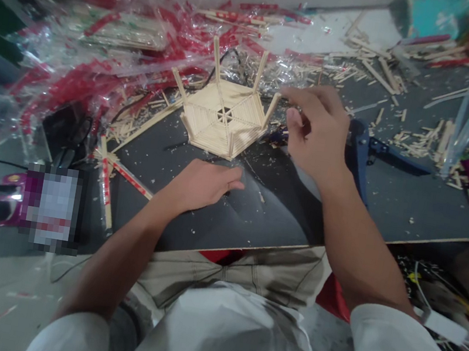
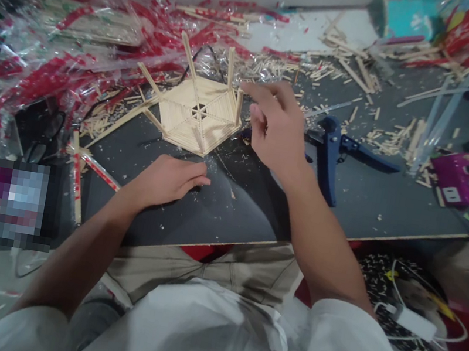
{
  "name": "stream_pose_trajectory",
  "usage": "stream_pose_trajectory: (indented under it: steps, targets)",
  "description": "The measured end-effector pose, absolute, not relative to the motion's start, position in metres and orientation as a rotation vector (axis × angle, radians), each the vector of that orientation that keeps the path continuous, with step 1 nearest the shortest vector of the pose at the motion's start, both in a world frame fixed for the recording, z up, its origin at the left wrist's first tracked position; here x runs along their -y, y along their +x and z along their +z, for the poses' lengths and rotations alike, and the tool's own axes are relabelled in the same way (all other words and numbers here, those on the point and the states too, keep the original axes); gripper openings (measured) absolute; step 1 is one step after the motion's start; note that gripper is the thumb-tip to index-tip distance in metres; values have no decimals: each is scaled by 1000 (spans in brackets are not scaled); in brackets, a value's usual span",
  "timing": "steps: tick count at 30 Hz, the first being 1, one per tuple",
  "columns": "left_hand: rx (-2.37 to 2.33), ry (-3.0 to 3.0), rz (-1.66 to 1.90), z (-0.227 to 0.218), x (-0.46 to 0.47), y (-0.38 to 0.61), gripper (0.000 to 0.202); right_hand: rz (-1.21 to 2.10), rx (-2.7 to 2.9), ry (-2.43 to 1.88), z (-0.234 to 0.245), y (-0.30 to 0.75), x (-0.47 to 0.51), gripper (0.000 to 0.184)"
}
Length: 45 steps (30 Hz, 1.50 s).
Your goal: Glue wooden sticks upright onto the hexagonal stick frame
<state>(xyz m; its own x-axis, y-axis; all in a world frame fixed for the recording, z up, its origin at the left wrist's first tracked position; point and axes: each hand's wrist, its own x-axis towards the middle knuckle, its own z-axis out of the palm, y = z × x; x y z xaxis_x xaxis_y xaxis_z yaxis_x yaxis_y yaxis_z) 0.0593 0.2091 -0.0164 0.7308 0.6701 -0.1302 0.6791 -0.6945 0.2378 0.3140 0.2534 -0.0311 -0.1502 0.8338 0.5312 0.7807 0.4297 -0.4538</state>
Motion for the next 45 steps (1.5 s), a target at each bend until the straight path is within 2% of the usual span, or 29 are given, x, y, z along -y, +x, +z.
stream_pose_trajectory:
  steps: [8, 15, 19, 24, 27, 32, 41, 45]
  targets:
    - [-971, 2604, 150, -25, -211, 48, 9, -1, 2009, -1217, -37, 316, -260, 40]
    - [-894, 2671, 208, -27, -208, 45, 27, -3, 1976, -1325, -38, 317, -256, 41]
    - [-826, 2670, 175, -24, -207, 45, 45, -1, 1972, -1256, -39, 318, -257, 40]
    - [-853, 2648, 215, -23, -208, 45, 54, 1, 1989, -1200, -41, 316, -258, 42]
    - [-807, 2591, 267, -23, -209, 45, 47, 9, 1969, -1222, -40, 313, -257, 42]
    - [-726, 2509, 282, -22, -208, 44, 23, 35, 1936, -1251, -38, 311, -255, 37]
    - [-949, 2392, 301, -6, -220, 19, 25, 146, 1809, -1322, -40, 314, -257, 34]
    - [-976, 2427, 193, 2, -219, 18, 26, 110, 1778, -1317, -36, 314, -258, 28]
